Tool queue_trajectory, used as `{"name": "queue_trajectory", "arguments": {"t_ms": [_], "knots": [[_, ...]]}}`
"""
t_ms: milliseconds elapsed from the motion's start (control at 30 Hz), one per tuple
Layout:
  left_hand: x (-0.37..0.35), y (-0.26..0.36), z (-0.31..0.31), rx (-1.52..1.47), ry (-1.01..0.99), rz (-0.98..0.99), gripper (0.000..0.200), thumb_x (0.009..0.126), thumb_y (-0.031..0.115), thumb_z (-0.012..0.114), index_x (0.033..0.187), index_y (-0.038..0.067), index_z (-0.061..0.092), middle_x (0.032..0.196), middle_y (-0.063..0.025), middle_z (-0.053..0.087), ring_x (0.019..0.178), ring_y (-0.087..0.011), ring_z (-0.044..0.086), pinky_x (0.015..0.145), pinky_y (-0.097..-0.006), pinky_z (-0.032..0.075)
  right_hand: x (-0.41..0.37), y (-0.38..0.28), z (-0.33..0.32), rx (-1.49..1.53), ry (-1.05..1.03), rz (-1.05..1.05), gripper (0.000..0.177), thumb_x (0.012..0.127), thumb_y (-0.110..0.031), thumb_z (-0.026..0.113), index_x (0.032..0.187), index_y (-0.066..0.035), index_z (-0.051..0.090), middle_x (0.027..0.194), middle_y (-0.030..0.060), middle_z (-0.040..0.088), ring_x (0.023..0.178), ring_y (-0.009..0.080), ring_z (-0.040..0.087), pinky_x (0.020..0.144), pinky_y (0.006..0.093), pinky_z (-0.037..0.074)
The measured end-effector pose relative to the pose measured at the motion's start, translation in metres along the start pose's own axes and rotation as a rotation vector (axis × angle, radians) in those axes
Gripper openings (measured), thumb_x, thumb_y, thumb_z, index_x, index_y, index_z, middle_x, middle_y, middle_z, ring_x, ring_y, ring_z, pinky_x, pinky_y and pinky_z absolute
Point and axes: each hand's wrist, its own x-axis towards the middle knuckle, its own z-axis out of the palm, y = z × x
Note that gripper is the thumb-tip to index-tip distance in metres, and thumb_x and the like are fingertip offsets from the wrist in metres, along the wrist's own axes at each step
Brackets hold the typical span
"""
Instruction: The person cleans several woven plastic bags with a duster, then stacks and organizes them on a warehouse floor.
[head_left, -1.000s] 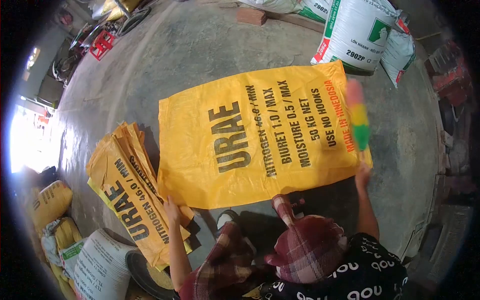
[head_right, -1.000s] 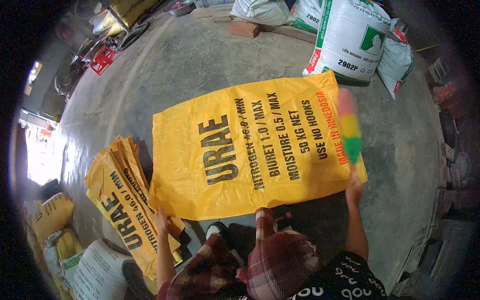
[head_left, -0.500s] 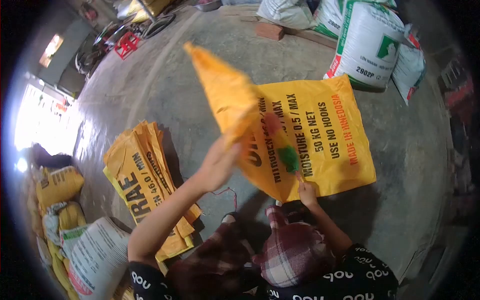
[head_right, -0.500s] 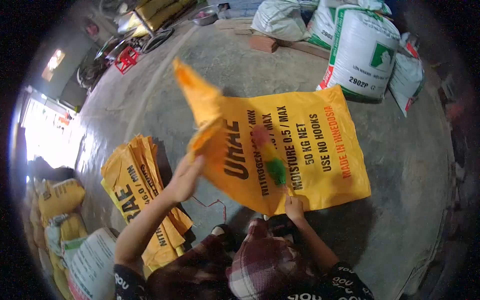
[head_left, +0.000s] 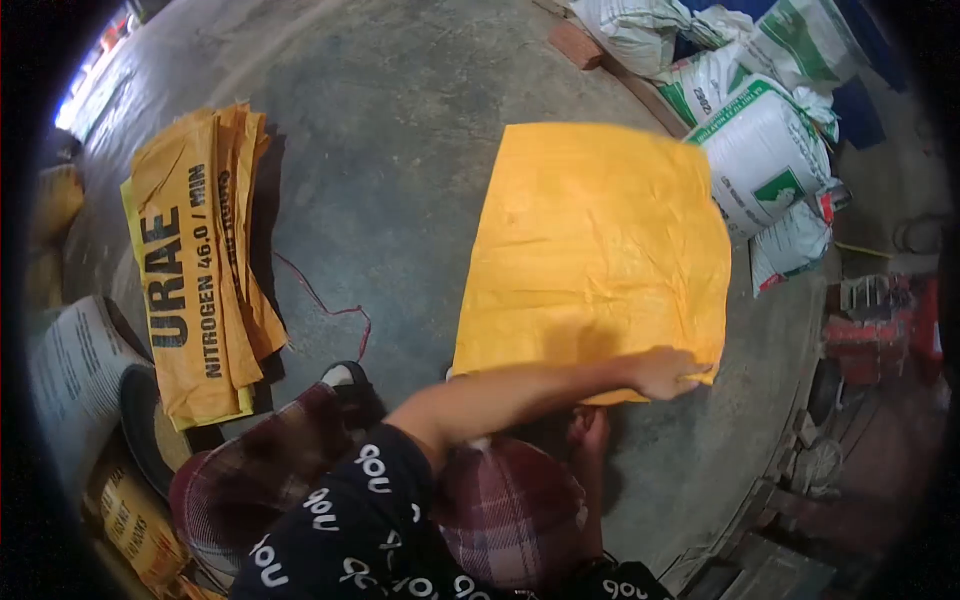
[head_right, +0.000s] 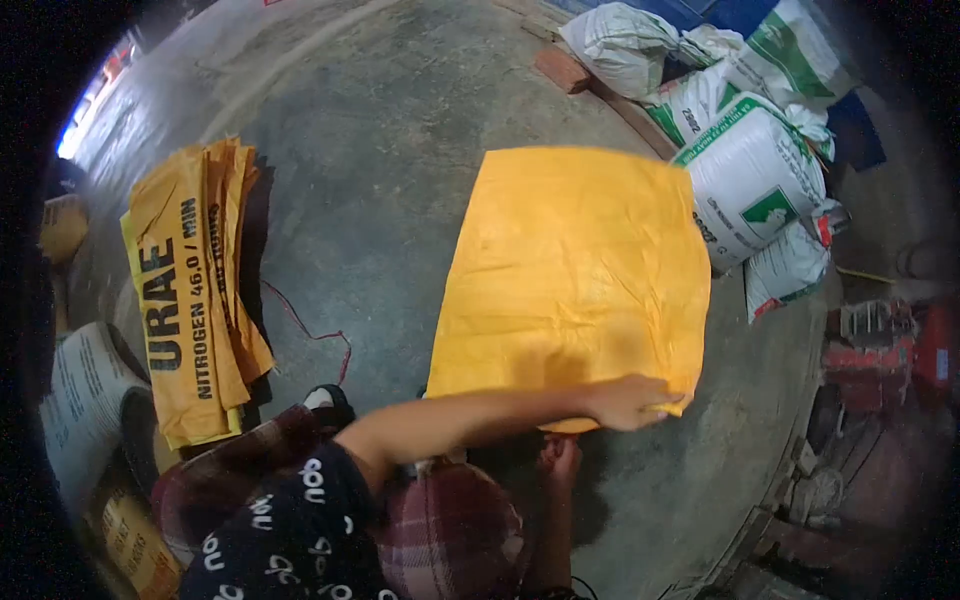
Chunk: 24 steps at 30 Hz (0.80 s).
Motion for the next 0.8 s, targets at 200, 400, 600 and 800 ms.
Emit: {"name": "queue_trajectory", "arguments": {"t_ms": [200, 400, 600, 800], "knots": [[-0.073, -0.043, 0.005, 0.219, 0.385, -0.050, 0.053, 0.080, 0.032, 0.056, 0.124, 0.008, 0.041, 0.119, -0.0209, 0.045, 0.111, -0.0375, 0.041, 0.095, -0.0430, 0.030, 0.008, -0.007, -0.034, 0.124, 0.449, -0.034, 0.052, 0.087, -0.053, 0.034, 0.072, -0.006, 0.050, 0.046, -0.0020, 0.028, 0.034, 0.0086, 0.025, 0.033, 0.0233, 0.021], [-0.224, -0.093, -0.035, 0.690, 1.049, -0.963, 0.029, 0.072, 0.015, 0.057, 0.094, -0.003, 0.051, 0.094, -0.0228, 0.052, 0.091, -0.0369, 0.049, 0.078, -0.0416, 0.040, 0.020, 0.005, -0.108, -0.117, 1.055, -0.020, 0.056, 0.083, -0.058, 0.038, 0.088, -0.004, 0.054, 0.046, 0.0018, 0.034, 0.034, 0.0124, 0.031, 0.032, 0.0267, 0.026], [-0.265, -0.122, -0.004, 0.178, 1.016, -1.209, 0.025, 0.075, 0.018, 0.056, 0.089, -0.003, 0.057, 0.073, -0.0196, 0.060, 0.068, -0.0351, 0.057, 0.061, -0.0411, 0.045, 0.022, 0.008, -0.073, -0.722, 0.852, -0.514, 0.055, 0.087, -0.047, 0.039, 0.082, 0.003, 0.060, 0.068, 0.0106, 0.054, 0.059, 0.0209, 0.047, 0.061, 0.0344, 0.041], [-0.221, -0.097, 0.011, -1.037, 0.711, -0.986, 0.034, 0.080, 0.021, 0.056, 0.107, 0.000, 0.052, 0.086, -0.0117, 0.061, 0.071, -0.0207, 0.061, 0.060, -0.0309, 0.050, 0.046, 0.043, -0.038, -0.470, 0.705, -0.148, 0.052, 0.077, -0.052, 0.055, 0.082, -0.001, 0.062, 0.048, 0.0038, 0.042, 0.037, 0.0145, 0.040, 0.037, 0.0276, 0.033]]}}
